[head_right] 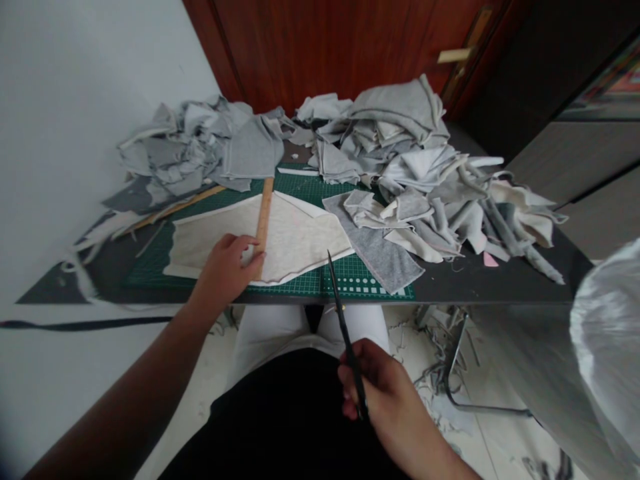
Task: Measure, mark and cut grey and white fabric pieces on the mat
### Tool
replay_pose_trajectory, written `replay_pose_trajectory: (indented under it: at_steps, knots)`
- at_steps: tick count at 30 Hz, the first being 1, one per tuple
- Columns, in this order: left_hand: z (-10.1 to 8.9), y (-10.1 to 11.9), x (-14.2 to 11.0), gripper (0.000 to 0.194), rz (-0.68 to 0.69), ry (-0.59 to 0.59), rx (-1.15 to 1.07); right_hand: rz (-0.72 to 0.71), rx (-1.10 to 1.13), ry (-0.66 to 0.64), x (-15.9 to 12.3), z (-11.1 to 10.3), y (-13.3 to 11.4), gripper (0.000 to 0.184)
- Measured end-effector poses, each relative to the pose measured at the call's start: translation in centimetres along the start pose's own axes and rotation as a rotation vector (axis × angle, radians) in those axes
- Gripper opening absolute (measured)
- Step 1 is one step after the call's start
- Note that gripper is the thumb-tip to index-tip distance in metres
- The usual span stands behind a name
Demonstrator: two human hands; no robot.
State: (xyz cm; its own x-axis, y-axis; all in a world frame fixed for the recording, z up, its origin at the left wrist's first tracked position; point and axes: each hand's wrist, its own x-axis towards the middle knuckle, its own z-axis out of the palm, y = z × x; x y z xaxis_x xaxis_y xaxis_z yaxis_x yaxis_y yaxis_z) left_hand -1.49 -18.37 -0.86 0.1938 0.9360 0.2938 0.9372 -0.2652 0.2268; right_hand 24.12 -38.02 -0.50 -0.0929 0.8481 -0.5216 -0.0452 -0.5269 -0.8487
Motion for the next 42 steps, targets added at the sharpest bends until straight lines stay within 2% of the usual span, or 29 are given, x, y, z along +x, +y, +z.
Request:
replay_pose_trajectory:
  at_steps: [3,6,9,12,16,18,20,22,25,29,33,37,40,42]
  knots:
    - [0.2,-0.8,1.2,0.031,-0.018,-0.096,0.023,-0.013,0.004,-0.022,-0.1,0.1,-0.3,0.057]
    - [0.3,-0.5,1.7,0.033,-0.062,-0.153,0.078,0.03,0.013,-0.088,-0.3,0.8,-0.9,0.064]
    - [0.0,0.6,2.0,0.04,-0.114,-0.177,0.123,0.054,0.019,-0.113,-0.4,1.4,-1.4,0.071]
    - [-0.1,1.4,2.6,0.051,-0.213,-0.185,0.079,0.049,0.015,-0.112,-0.3,1.6,-1.4,0.071]
    - [-0.3,0.9,3.0,0.052,-0.245,-0.17,0.071,0.026,0.011,-0.105,-0.4,1.4,-1.0,0.07]
    - [-1.2,-0.1,3.2,0.051,-0.197,-0.153,0.06,0.018,0.012,-0.106,-0.4,1.3,-0.8,0.069]
    - [-2.8,-1.6,3.4,0.05,-0.161,-0.08,0.01,0.006,0.014,-0.107,-0.4,1.1,-0.6,0.067]
    - [-4.5,-3.1,3.7,0.053,-0.176,0.005,-0.078,-0.005,0.013,-0.108,-0.3,1.0,-0.5,0.065]
    - [-6.1,-4.7,4.5,0.051,-0.163,0.054,-0.225,-0.001,0.013,-0.109,0.1,0.9,-0.4,0.065]
    - [-6.0,-5.2,6.2,0.039,-0.164,0.164,-0.424,-0.002,0.0,-0.11,0.3,1.0,-0.3,0.065]
    - [-6.3,-6.6,7.7,0.03,-0.224,0.183,-0.625,-0.03,-0.049,-0.128,0.2,1.1,0.2,0.063]
    - [-7.1,-11.2,8.9,0.039,-0.383,0.14,-0.749,-0.052,-0.027,-0.117,0.3,1.0,0.8,0.061]
    - [-7.0,-14.9,9.1,0.034,-0.465,0.099,-0.689,-0.081,-0.022,-0.073,0.6,0.5,0.8,0.058]
    - [-6.5,-16.8,8.9,0.029,-0.463,0.088,-0.62,-0.099,-0.042,-0.023,0.8,0.1,0.5,0.056]
